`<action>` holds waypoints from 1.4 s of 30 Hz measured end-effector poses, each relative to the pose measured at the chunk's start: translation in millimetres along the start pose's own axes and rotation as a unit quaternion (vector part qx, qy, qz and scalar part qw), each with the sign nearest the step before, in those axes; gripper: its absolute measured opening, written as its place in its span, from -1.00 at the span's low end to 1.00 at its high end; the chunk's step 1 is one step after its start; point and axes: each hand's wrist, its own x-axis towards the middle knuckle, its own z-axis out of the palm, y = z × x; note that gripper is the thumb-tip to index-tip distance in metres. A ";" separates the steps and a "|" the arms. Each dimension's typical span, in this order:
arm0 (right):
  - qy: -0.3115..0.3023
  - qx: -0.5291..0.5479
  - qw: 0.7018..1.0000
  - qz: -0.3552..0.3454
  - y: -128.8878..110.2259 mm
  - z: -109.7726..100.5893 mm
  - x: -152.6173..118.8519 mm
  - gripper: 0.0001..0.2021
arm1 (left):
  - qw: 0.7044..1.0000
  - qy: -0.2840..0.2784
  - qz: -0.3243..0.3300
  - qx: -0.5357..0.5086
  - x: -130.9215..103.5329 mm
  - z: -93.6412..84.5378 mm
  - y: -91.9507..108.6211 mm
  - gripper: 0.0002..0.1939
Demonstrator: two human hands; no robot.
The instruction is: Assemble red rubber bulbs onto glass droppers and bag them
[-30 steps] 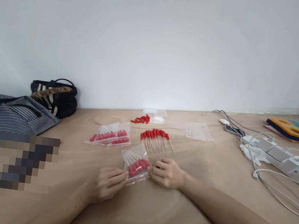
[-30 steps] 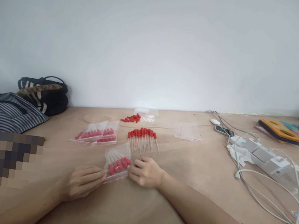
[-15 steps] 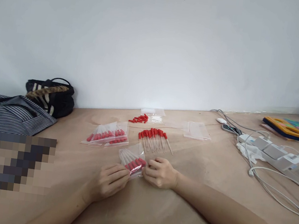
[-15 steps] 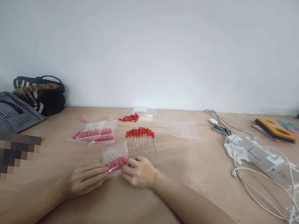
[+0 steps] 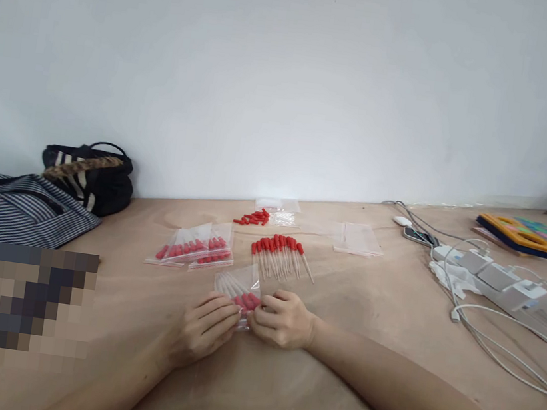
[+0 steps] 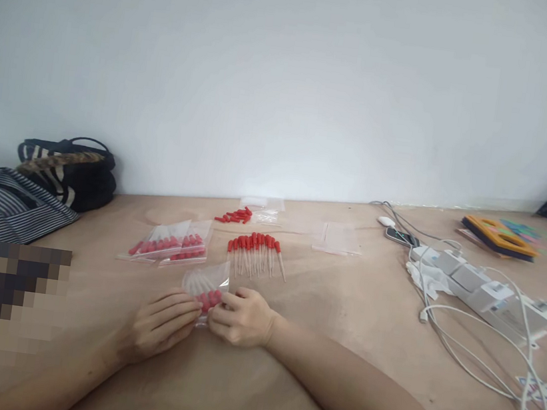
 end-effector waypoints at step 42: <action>-0.011 -0.002 0.996 0.087 9.5 -3.4 -16.0 -0.85 | 0.999 0.001 -0.048 -0.004 -11.0 -21.9 -3.5 -0.88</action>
